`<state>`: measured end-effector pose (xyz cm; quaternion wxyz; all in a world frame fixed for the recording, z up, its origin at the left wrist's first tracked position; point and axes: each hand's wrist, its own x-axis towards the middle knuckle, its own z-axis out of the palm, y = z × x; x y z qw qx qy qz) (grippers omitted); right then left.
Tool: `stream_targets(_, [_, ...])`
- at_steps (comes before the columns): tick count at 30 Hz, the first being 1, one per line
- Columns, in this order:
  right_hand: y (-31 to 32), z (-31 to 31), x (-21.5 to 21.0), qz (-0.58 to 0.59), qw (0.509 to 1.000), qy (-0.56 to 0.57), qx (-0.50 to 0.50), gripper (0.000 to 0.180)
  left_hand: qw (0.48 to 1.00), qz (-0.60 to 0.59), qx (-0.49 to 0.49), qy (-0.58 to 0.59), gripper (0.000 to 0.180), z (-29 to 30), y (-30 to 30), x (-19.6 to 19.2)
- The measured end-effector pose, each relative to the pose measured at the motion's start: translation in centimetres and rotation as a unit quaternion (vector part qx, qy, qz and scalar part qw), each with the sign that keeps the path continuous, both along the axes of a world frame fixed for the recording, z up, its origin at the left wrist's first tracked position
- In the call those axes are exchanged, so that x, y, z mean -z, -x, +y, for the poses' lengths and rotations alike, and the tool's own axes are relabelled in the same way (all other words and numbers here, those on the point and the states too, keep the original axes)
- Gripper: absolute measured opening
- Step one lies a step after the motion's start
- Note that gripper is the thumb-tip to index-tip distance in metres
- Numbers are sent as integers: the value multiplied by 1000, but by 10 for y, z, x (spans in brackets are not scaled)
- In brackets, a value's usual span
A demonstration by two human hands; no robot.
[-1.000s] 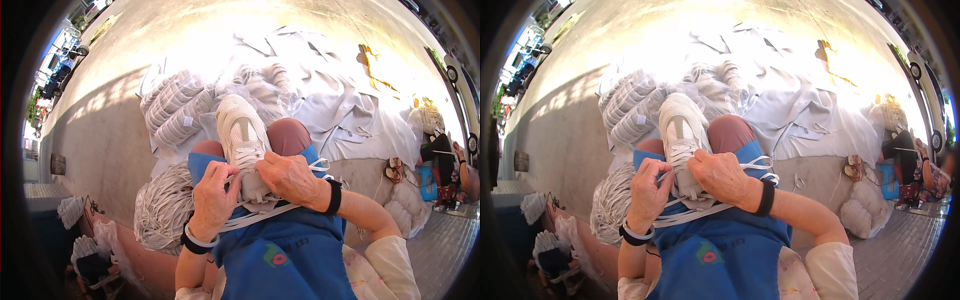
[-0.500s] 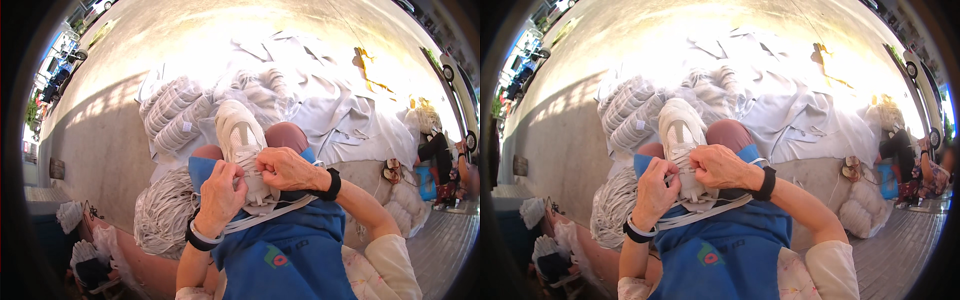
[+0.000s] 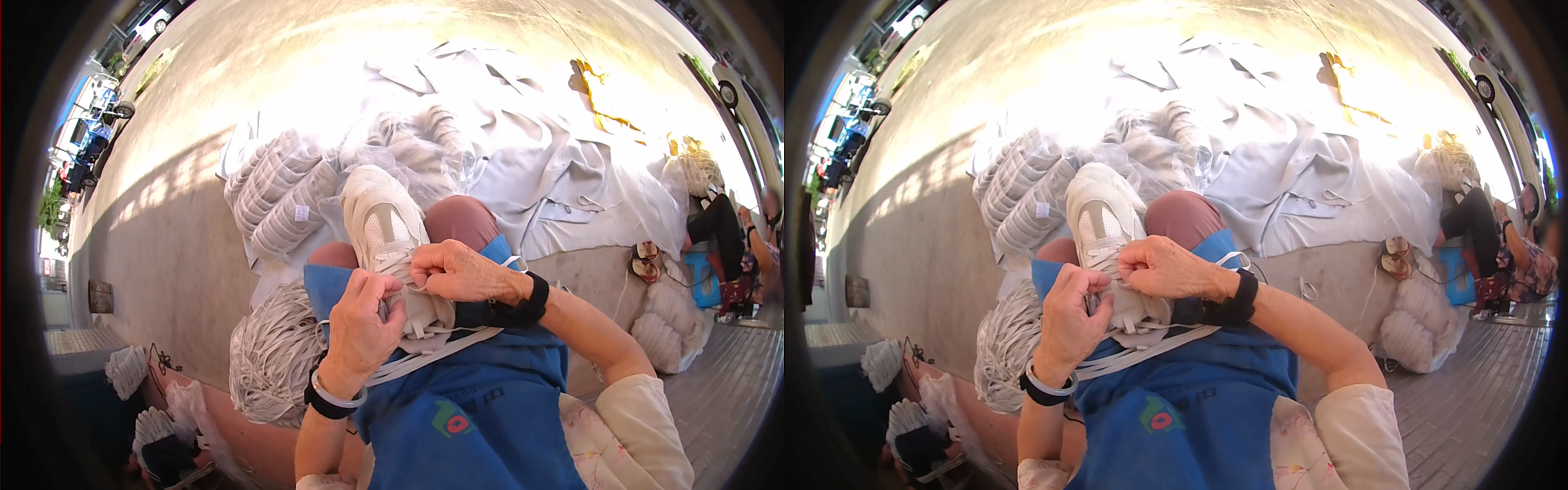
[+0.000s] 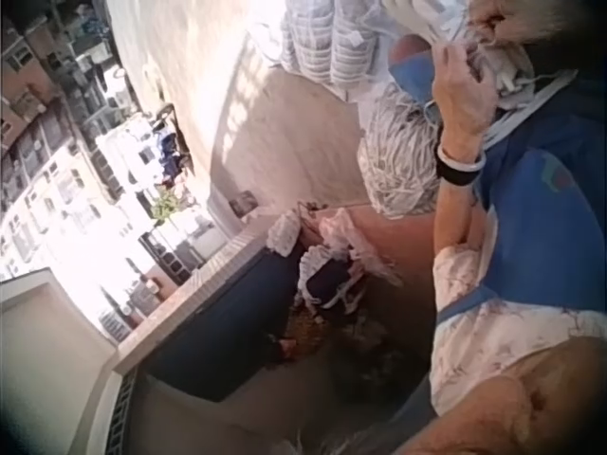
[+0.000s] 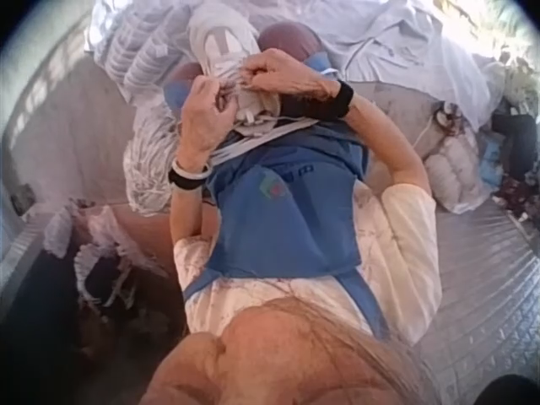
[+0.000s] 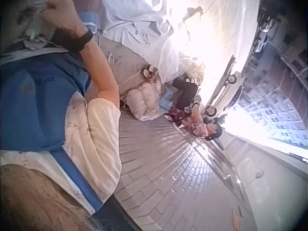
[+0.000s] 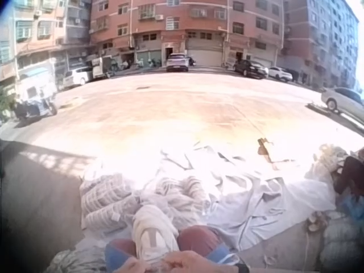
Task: The recorder is lacing a white sneaker while sitting in an outdoor/covered workshop area.
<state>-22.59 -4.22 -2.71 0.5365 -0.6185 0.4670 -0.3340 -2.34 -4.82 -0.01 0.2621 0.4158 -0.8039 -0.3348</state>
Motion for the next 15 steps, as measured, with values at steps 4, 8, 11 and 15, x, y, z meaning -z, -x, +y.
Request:
stream_targets(4, [10,2,-18,-192,962,-186,-63,8,998,-40,45,17,21,-2,7,-5])
stream_targets(8, [3,12,-22,-121,988,-86,-43,9,997,-33,66,22,16,-9,5,-6])
stream_targets(11, [8,16,-23,-136,990,2,28,7,981,27,95,-170,14,-13,-7,-20])
stream_targets(15, [20,20,-9,-15,991,55,119,11,951,24,74,-299,10,-7,-18,-29])
